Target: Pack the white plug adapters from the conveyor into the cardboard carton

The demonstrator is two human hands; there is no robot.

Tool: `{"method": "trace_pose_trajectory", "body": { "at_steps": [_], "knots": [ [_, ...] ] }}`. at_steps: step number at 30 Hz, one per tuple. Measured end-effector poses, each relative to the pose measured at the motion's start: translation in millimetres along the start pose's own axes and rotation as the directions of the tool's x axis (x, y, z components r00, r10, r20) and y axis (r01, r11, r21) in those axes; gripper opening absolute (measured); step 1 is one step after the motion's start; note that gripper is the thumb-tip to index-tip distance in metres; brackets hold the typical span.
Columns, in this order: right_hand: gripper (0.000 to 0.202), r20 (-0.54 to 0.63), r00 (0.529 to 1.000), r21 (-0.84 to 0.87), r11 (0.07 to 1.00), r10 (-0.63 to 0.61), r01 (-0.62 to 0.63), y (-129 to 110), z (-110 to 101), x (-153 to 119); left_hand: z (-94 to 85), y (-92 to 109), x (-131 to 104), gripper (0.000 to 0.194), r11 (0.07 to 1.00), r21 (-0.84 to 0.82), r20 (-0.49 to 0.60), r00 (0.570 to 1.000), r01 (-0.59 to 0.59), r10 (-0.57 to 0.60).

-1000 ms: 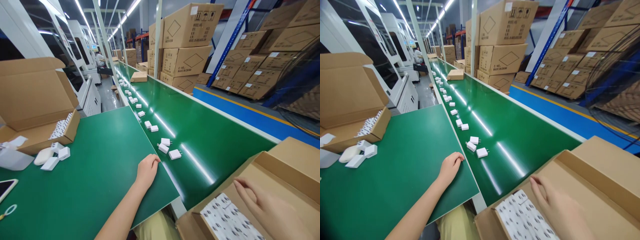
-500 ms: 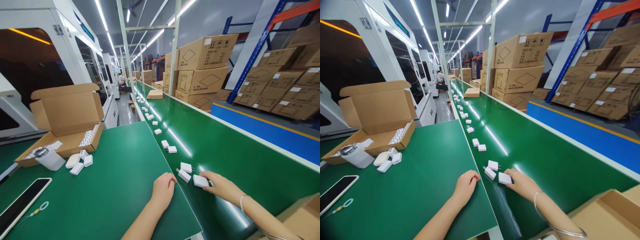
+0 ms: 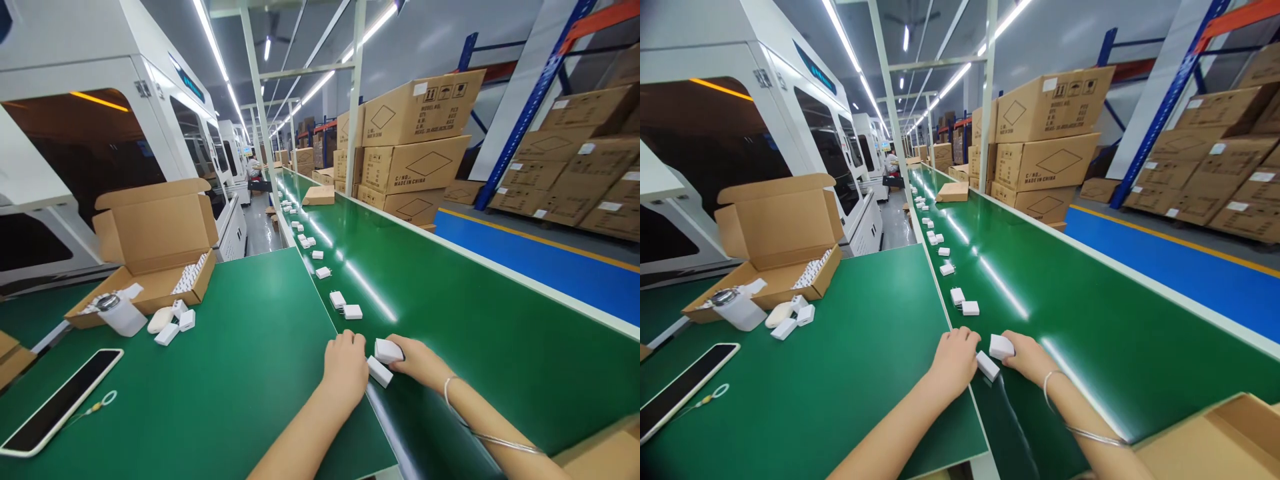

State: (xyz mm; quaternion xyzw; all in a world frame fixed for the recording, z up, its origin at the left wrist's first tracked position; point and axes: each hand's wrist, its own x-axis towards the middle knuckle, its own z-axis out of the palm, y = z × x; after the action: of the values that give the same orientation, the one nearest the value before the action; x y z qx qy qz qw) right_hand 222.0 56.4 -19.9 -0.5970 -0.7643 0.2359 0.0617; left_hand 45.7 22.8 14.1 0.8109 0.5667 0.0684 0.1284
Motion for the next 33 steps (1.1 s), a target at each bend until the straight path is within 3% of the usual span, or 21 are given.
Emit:
{"method": "trace_pose_trajectory", "body": {
  "at_steps": [4,8,14,17,22,26,30,33],
  "knots": [
    [0.016,0.038,0.999,-0.012,1.000,0.014,-0.013,12,-18,-27,14.1,17,14,0.030,0.964,0.131,0.169,0.963,-0.232,0.209],
    [0.017,0.064,0.998,-0.049,0.999,0.004,-0.001,15,-33,-59,20.2,20,18,0.024,0.971,0.099,0.309,0.934,-0.218,0.178],
    [0.025,0.029,0.997,-0.217,0.974,0.069,-0.061,9,-21,-66,9.3,29,20,0.033,0.991,0.107,0.303,0.952,-0.078,0.042],
    [0.027,0.030,0.999,-0.249,0.968,0.040,-0.031,2,-10,-64,13.4,39,21,0.034,0.998,0.056,0.312,0.950,-0.014,-0.004],
    [0.050,0.057,0.998,-0.183,0.982,-0.029,0.038,4,-3,-69,26.9,46,23,0.044,0.982,-0.188,0.332,0.939,-0.031,0.093],
    [0.060,0.077,0.995,-0.087,0.993,-0.067,0.073,10,-1,-75,30.1,43,21,0.037,0.965,-0.249,0.344,0.924,-0.078,0.163],
    [0.045,0.050,0.997,-0.023,0.997,-0.066,0.067,4,6,-80,30.5,43,15,0.030,0.967,-0.247,0.358,0.920,-0.068,0.156],
    [0.034,0.026,0.999,-0.003,0.999,-0.034,0.034,-5,11,-83,29.7,44,12,0.041,0.978,-0.206,0.324,0.940,-0.035,0.102]
  ]
}}
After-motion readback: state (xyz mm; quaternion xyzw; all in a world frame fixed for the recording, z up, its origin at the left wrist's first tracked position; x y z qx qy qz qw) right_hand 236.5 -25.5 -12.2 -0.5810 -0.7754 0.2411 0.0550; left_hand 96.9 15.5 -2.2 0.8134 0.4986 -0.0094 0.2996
